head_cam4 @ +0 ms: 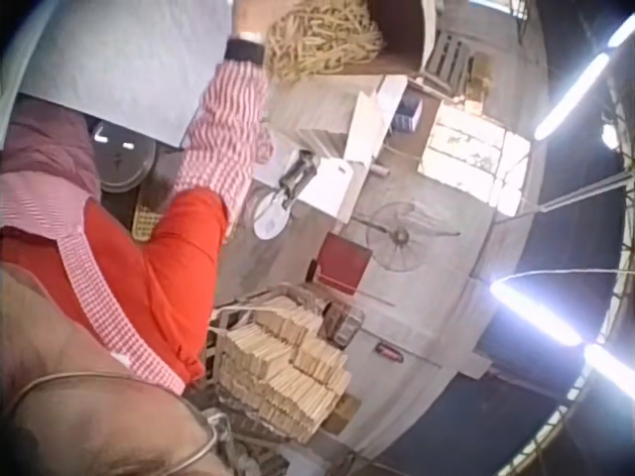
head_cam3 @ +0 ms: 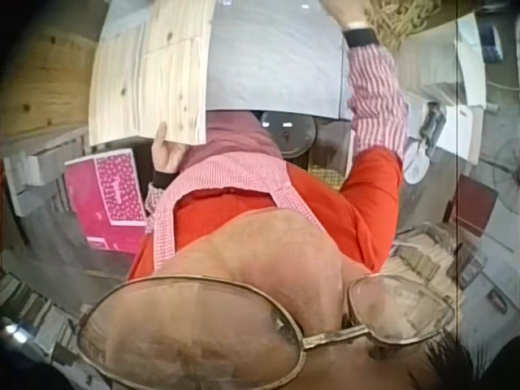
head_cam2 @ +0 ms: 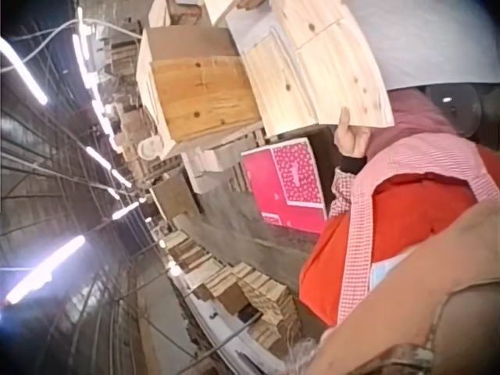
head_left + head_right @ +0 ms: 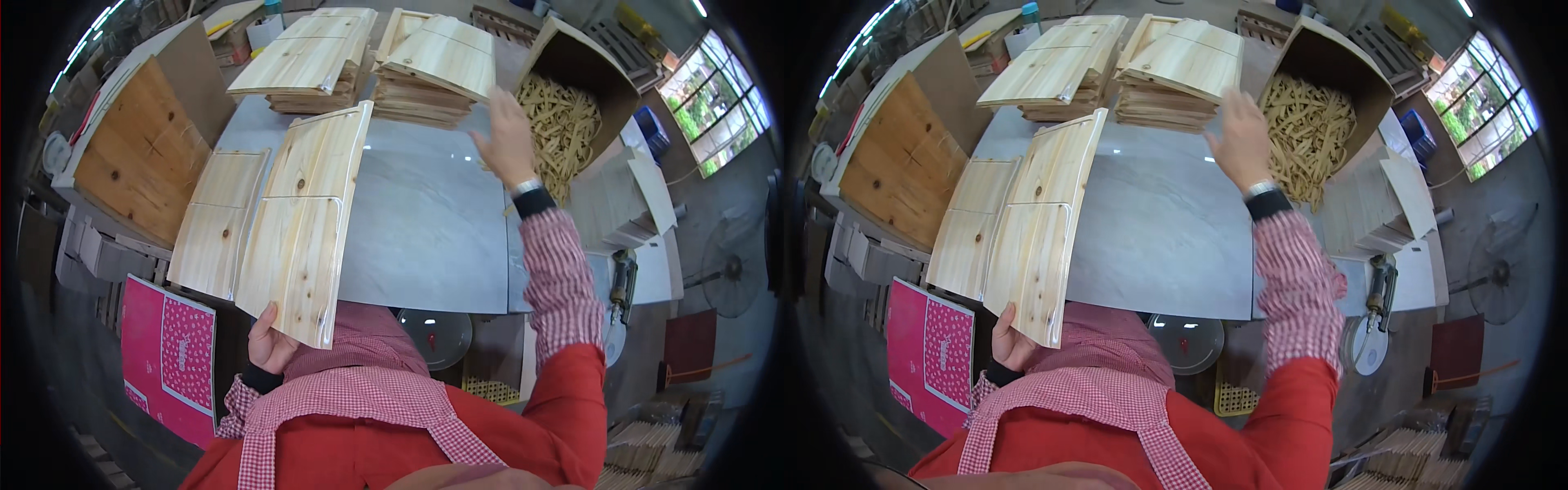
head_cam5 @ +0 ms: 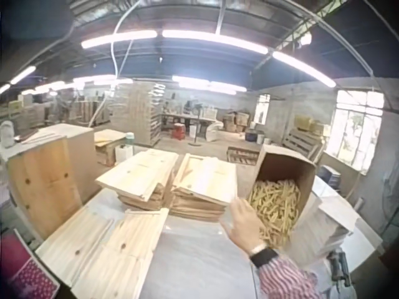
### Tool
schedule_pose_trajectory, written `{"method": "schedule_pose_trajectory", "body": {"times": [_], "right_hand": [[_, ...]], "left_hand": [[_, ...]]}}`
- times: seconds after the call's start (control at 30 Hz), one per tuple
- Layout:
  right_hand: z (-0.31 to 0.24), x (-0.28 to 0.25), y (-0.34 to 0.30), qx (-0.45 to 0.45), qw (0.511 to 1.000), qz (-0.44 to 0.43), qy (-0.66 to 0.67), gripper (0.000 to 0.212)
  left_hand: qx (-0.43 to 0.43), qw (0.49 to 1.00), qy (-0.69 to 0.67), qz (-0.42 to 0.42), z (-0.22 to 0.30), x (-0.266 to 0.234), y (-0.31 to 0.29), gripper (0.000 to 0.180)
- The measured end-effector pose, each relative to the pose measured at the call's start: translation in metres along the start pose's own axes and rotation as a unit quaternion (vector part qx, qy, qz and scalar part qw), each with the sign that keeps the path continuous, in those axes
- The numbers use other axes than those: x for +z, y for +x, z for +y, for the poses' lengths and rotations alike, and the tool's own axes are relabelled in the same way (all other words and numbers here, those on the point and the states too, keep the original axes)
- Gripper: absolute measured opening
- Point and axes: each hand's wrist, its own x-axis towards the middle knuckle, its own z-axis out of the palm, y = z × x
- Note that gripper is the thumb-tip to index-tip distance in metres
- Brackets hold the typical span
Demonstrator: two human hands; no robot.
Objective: Assembling wooden crates by applying wood glue to boards and fitting them together.
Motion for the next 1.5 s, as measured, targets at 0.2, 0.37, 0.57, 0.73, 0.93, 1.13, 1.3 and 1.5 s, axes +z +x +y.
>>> {"method": "schedule_pose_trajectory", "body": {"times": [0.2, 0.37, 0.57, 0.73, 0.93, 1.13, 1.3, 1.5], "right_hand": [[0.016, 0.097, 0.087, 0.002, 0.985, -0.12, -0.124, 0.053], [0.06, 0.038, 0.132, -0.013, 0.989, -0.133, -0.07, 0.018], [0.111, -0.127, 0.173, -0.001, 0.984, -0.146, 0.102, 0.039], [0.034, -0.236, 0.078, 0.014, 0.974, -0.189, 0.122, 0.04], [-0.117, -0.174, -0.119, 0.024, 0.967, -0.162, 0.195, 0.057], [-0.213, -0.09, -0.222, -0.012, 0.961, -0.228, 0.157, 0.068], [-0.235, -0.077, -0.22, 0.001, 0.938, -0.314, 0.15, 0.074], [-0.243, -0.067, -0.215, -0.005, 0.92, -0.322, 0.225, 0.081]], "left_hand": [[0.059, 0.998, 0.008, 0.007, -0.002, 0.0, -0.025, 0.057], [0.137, 0.99, 0.01, -0.01, 0.01, 0.0, -0.05, 0.056], [0.207, 0.977, -0.049, -0.005, 0.045, -0.025, -0.056, 0.055], [0.183, 0.978, -0.064, -0.081, 0.07, -0.023, -0.05, 0.056], [0.204, 0.977, 0.056, -0.033, 0.07, -0.003, -0.077, 0.061], [0.172, 0.963, 0.207, 0.025, 0.065, 0.009, -0.092, 0.065], [0.218, 0.923, 0.316, 0.034, 0.049, 0.003, -0.077, 0.064], [0.222, 0.809, 0.544, 0.024, 0.038, 0.002, -0.022, 0.051]]}}
